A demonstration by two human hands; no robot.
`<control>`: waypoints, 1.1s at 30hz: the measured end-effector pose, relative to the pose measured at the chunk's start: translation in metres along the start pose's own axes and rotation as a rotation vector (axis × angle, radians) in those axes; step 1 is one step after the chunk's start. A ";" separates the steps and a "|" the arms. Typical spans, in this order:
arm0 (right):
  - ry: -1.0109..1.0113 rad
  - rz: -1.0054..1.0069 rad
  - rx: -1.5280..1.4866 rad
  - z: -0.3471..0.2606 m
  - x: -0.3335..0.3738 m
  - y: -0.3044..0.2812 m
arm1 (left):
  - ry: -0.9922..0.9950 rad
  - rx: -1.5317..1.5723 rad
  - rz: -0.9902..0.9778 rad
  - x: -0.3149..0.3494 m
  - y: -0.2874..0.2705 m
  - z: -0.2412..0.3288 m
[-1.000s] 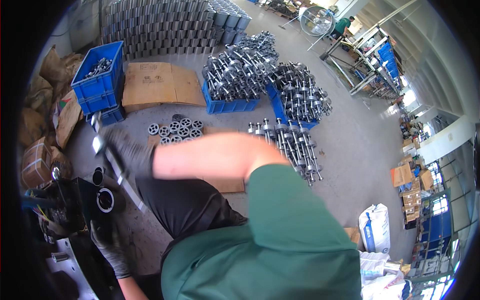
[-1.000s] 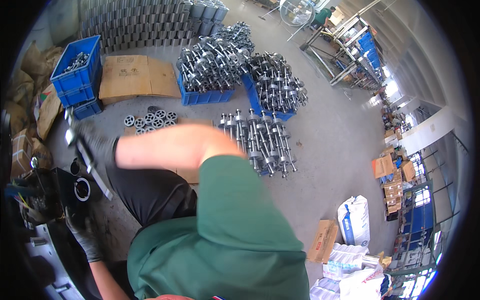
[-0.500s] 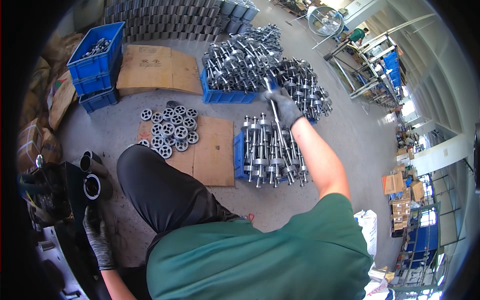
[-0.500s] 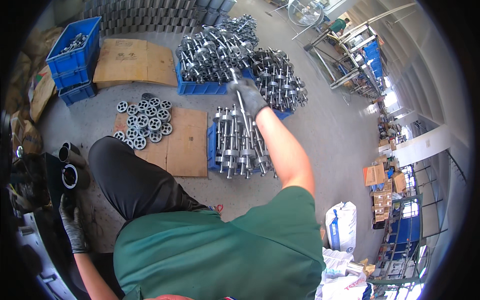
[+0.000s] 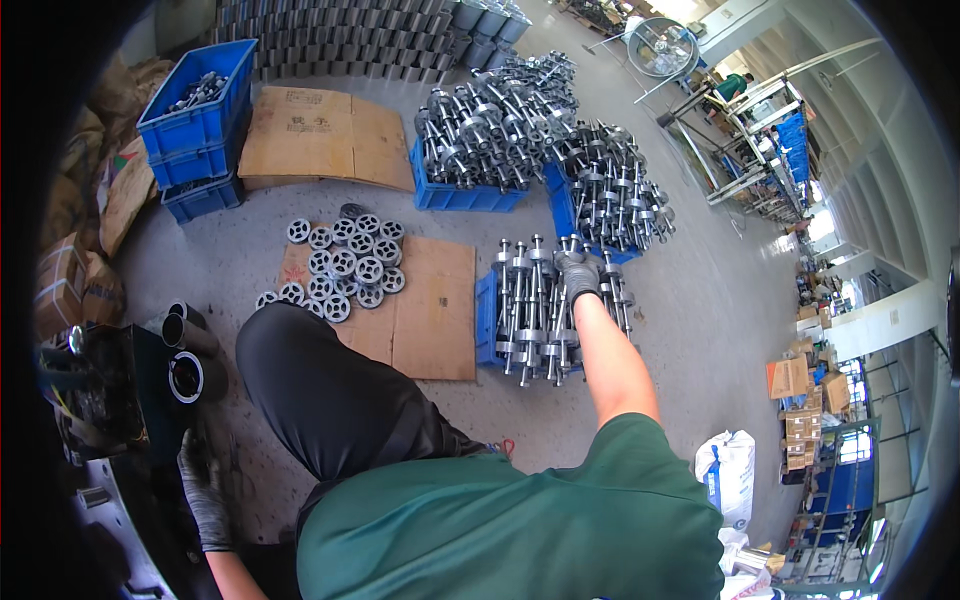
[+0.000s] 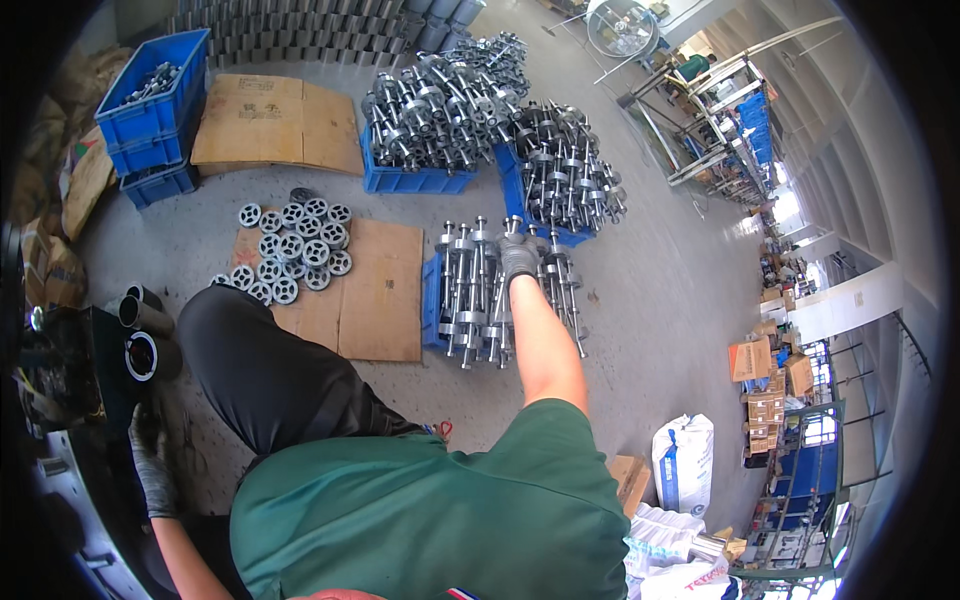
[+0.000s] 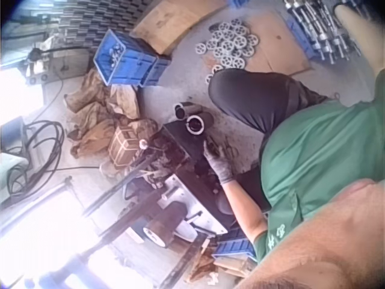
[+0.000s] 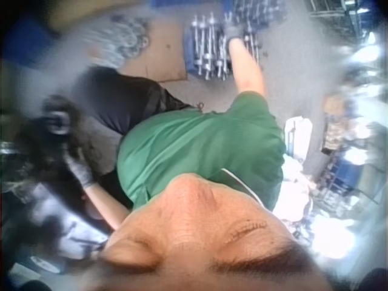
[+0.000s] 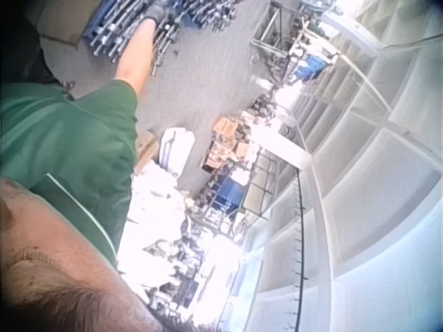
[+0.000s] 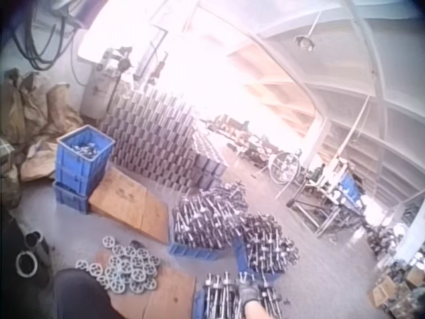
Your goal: The person assembles metal gears onto metal shafts using a manual metal press.
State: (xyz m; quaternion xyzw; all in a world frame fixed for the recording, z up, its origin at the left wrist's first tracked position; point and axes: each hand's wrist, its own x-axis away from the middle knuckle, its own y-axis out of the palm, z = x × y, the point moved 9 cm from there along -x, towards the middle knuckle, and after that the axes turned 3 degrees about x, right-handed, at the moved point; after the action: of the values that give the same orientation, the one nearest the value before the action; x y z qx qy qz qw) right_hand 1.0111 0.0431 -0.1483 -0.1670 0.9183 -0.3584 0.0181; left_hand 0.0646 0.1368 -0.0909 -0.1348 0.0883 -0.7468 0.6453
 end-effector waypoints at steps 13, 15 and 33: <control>-0.056 0.038 0.900 0.010 0.054 -0.038 | 0.034 -0.266 -0.145 -0.019 0.041 -0.007; -0.180 0.103 0.909 0.005 0.066 -0.032 | 0.036 -0.218 -0.070 -0.016 0.039 -0.011; -0.100 0.064 0.919 0.004 0.058 -0.025 | -0.177 -0.074 -0.243 -0.038 0.044 -0.072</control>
State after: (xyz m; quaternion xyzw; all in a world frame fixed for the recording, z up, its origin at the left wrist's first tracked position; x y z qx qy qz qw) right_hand 0.9638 0.0052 -0.1295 -0.1302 0.6668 -0.7192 0.1454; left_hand 0.0880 0.1641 -0.1761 -0.2335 0.0418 -0.8007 0.5501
